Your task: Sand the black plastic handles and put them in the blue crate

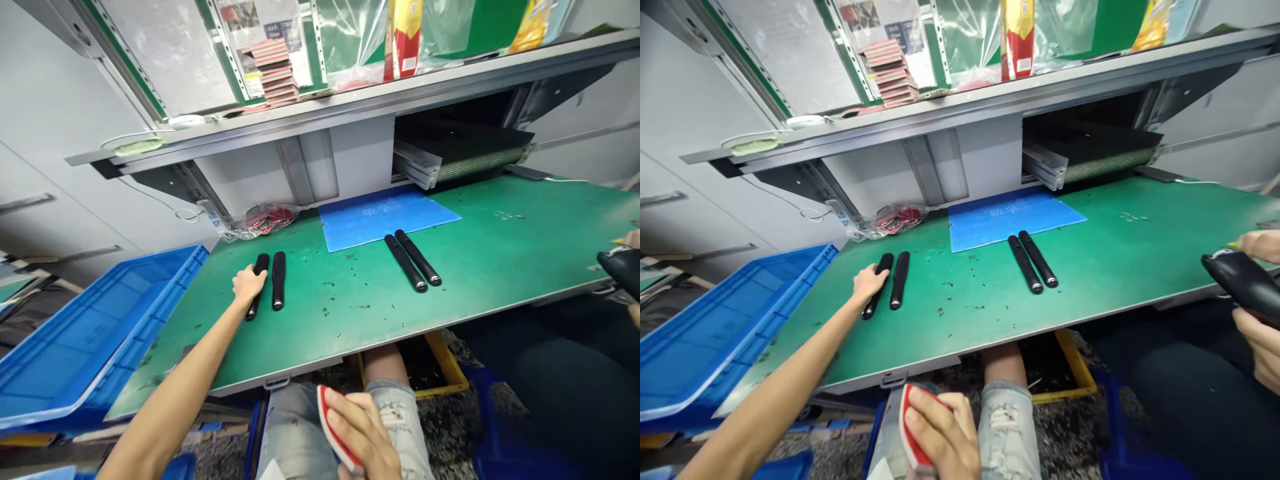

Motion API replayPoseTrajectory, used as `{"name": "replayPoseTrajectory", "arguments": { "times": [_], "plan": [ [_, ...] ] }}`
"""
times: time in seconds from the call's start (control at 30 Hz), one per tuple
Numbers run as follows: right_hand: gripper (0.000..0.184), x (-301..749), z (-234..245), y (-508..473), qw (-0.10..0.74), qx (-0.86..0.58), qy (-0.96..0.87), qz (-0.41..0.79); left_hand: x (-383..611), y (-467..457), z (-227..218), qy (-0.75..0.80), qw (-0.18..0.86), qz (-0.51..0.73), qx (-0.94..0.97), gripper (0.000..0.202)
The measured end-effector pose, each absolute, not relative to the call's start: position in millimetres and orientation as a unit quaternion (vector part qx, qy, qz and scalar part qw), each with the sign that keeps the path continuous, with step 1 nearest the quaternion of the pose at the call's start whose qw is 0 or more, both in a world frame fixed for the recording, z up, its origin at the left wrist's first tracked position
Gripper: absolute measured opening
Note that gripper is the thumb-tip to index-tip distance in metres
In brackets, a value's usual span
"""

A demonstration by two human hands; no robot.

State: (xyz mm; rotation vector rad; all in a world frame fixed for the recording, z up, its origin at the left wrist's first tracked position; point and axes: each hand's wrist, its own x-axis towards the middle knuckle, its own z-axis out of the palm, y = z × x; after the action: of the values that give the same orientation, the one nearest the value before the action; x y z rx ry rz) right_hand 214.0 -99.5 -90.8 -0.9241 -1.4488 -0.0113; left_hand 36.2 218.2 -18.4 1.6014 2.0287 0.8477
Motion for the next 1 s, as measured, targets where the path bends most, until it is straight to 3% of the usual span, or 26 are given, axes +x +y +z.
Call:
{"name": "replayPoseTrajectory", "arguments": {
  "times": [0.2, 0.37, 0.53, 0.63, 0.67, 0.83, 1.0],
  "plan": [
    [0.045, 220.6, -96.8, -103.3, 0.661, -0.42, -0.622, -0.012, 65.9, 231.8, -29.2, 0.718, 0.121, 0.209, 0.652, 0.067],
    [0.04, 243.0, -82.2, -121.1, 0.667, -0.489, -0.562, 0.02, 153.6, 207.0, -20.4, 0.605, 0.09, 0.216, 0.761, 0.06],
    [0.038, 361.2, -40.4, -138.7, 0.627, -0.52, -0.58, -0.007, 295.9, 153.5, -37.0, 0.436, 0.185, 0.182, 0.862, 0.043],
    [0.049, 457.0, -4.2, -146.7, 0.615, -0.537, -0.576, -0.037, 347.8, 133.5, -41.8, 0.453, 0.23, 0.171, 0.844, 0.043],
    [0.044, 485.0, 6.3, -148.5, 0.611, -0.542, -0.575, -0.045, 356.0, 131.9, -41.3, 0.475, 0.243, 0.169, 0.829, 0.043],
    [0.028, 574.3, 24.0, -151.6, 0.587, -0.552, -0.589, -0.054, 346.8, 151.2, -26.7, 0.56, 0.338, 0.165, 0.738, 0.045],
    [0.02, 604.2, 21.8, -153.8, 0.579, -0.545, -0.605, -0.043, 271.6, 147.8, -6.7, 0.508, 0.492, 0.252, 0.661, 0.043]
  ]
}}
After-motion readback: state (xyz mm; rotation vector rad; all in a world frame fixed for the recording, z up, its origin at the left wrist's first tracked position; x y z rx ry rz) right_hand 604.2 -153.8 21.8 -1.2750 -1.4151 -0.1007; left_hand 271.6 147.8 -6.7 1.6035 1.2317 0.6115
